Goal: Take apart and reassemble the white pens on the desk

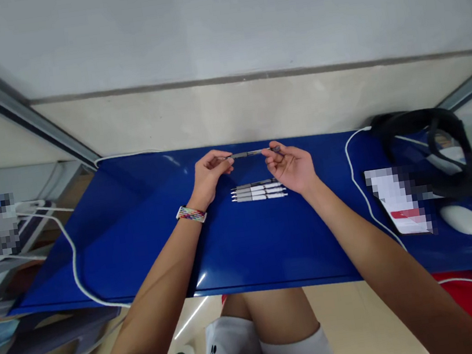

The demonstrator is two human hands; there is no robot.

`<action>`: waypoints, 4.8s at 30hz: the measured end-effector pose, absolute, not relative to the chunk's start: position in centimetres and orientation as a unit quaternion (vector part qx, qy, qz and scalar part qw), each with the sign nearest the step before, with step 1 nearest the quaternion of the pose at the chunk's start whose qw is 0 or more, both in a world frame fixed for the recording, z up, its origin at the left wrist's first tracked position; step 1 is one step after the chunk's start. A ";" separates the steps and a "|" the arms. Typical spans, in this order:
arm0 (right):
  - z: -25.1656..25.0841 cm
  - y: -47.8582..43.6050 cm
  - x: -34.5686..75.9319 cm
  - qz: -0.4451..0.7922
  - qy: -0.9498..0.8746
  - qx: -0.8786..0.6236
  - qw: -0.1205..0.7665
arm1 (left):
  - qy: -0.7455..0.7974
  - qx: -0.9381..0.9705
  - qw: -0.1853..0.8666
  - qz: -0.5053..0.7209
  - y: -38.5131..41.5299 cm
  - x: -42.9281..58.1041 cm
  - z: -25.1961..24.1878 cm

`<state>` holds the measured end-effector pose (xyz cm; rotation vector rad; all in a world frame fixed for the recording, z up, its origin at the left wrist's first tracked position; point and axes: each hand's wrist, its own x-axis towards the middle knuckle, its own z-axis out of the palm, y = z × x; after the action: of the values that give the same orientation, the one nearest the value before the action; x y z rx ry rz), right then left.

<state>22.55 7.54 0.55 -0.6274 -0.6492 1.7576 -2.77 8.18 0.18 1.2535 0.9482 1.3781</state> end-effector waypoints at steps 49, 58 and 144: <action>0.8 7.4 22.2 0.721 -0.237 -0.263 0.595 | 0.390 0.525 0.505 0.563 8.0 -2.5 0.5; 0.7 7.4 22.2 0.712 -0.243 -0.273 0.599 | 0.391 0.532 0.501 0.560 8.2 -2.5 0.2; 0.8 6.8 22.3 0.597 -0.446 -0.361 0.562 | 0.376 0.570 0.486 0.545 8.1 -2.7 0.0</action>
<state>22.27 6.79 0.77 -0.8502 -1.0495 1.4052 -2.71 8.08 -0.03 1.3870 0.9156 1.3258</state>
